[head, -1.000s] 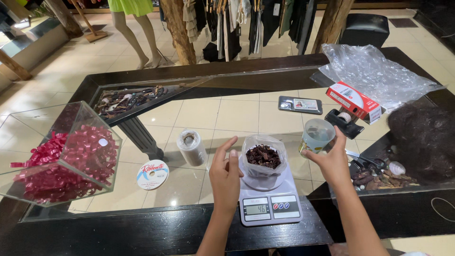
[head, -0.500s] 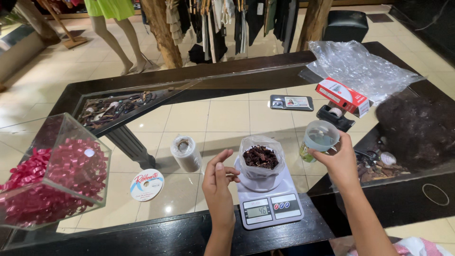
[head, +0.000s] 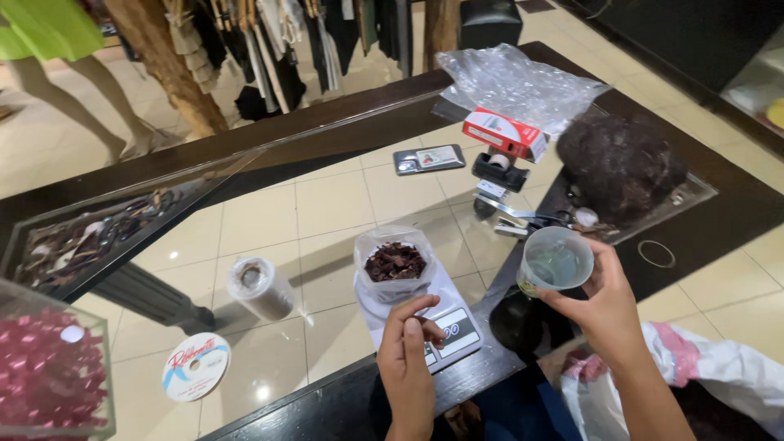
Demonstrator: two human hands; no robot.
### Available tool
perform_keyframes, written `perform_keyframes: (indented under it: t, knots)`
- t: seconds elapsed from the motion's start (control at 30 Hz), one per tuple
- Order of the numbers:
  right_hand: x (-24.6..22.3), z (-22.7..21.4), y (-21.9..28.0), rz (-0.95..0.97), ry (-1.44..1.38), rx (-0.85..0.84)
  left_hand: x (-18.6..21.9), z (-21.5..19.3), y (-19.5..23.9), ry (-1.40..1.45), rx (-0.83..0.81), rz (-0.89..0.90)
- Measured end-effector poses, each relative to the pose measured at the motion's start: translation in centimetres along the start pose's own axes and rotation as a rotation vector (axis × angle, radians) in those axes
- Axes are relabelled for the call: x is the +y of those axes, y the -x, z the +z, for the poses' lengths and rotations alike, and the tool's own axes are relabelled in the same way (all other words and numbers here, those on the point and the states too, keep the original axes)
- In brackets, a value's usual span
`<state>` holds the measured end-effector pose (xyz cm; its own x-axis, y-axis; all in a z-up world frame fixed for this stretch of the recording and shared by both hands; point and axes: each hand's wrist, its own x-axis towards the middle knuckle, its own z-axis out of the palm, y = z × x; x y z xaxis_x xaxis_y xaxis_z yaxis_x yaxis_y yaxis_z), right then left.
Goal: The person scoops dried dark material from a large sack into a plastic cup, then pours it into a small plastic bag placed on a digital scale. The person repeats this process multiple times, adjusting the amount in the bag to reach a target weight.
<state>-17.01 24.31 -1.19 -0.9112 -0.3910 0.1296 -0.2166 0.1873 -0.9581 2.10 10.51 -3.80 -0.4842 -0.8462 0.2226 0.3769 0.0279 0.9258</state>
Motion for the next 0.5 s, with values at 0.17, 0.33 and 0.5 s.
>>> perform_keyframes:
  t: [0.17,0.33,0.5]
  knots:
    - [2.4,-5.4,2.6,0.048,-0.041,0.092,-0.8,3.9,1.1,0.029,-0.201,-0.044]
    - [3.9,-11.6,5.4,0.112,0.024,0.168,-2.4,8.5,3.0,-0.035,-0.389,-0.104]
    - [7.7,-17.6,7.3,0.248,-0.004,0.231,-6.7,13.7,6.0,-0.083,-0.545,-0.139]
